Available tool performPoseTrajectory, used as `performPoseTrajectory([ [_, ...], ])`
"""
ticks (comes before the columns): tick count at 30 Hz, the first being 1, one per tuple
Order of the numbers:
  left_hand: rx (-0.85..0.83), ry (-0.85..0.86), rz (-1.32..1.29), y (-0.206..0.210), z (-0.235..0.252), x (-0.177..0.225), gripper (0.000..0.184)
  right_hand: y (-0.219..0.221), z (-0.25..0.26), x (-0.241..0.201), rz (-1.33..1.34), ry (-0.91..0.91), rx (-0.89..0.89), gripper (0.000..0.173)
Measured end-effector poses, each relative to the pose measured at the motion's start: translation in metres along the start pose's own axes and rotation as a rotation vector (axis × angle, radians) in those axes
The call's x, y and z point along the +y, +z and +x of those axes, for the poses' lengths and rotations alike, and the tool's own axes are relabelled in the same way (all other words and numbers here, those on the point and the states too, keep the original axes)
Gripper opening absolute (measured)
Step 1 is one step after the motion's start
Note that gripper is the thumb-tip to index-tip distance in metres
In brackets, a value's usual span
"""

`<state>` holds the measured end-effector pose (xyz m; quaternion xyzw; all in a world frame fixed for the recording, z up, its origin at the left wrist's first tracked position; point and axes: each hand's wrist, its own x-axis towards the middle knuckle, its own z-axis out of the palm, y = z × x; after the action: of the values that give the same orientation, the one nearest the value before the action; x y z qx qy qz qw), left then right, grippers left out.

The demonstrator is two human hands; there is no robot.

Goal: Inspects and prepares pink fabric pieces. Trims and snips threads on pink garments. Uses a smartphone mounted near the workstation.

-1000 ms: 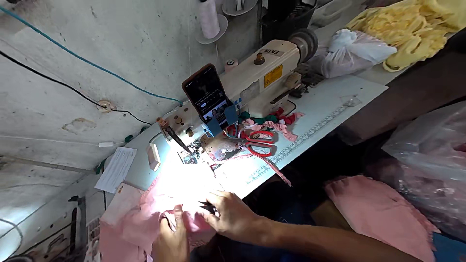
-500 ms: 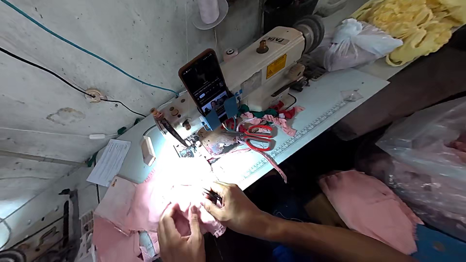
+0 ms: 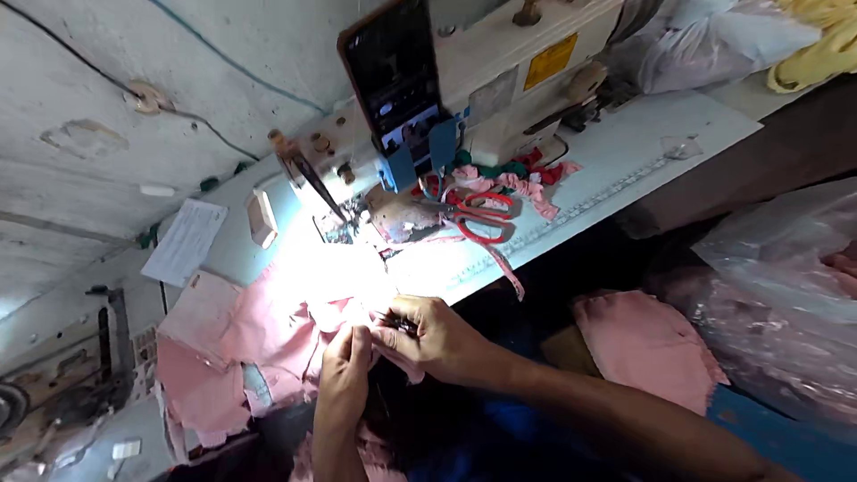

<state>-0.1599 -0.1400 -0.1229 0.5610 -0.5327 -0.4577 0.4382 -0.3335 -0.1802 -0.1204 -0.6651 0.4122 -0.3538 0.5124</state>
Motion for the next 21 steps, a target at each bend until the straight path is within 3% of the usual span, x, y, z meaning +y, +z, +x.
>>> performPoseTrajectory([
  [6,-0.026,-0.039,-0.189,-0.001,-0.005,-0.003,0.025,-0.009,-0.008,-0.002,0.019,-0.055,-0.039,0.012],
  [13,0.188,0.139,0.141,0.017,-0.009,0.003,0.026,0.001,-0.008,0.003,0.424,0.149,0.124,0.009],
  [21,0.190,0.050,0.223,0.011,-0.008,0.005,0.014,-0.007,-0.006,0.006,0.091,0.093,0.063,0.008],
])
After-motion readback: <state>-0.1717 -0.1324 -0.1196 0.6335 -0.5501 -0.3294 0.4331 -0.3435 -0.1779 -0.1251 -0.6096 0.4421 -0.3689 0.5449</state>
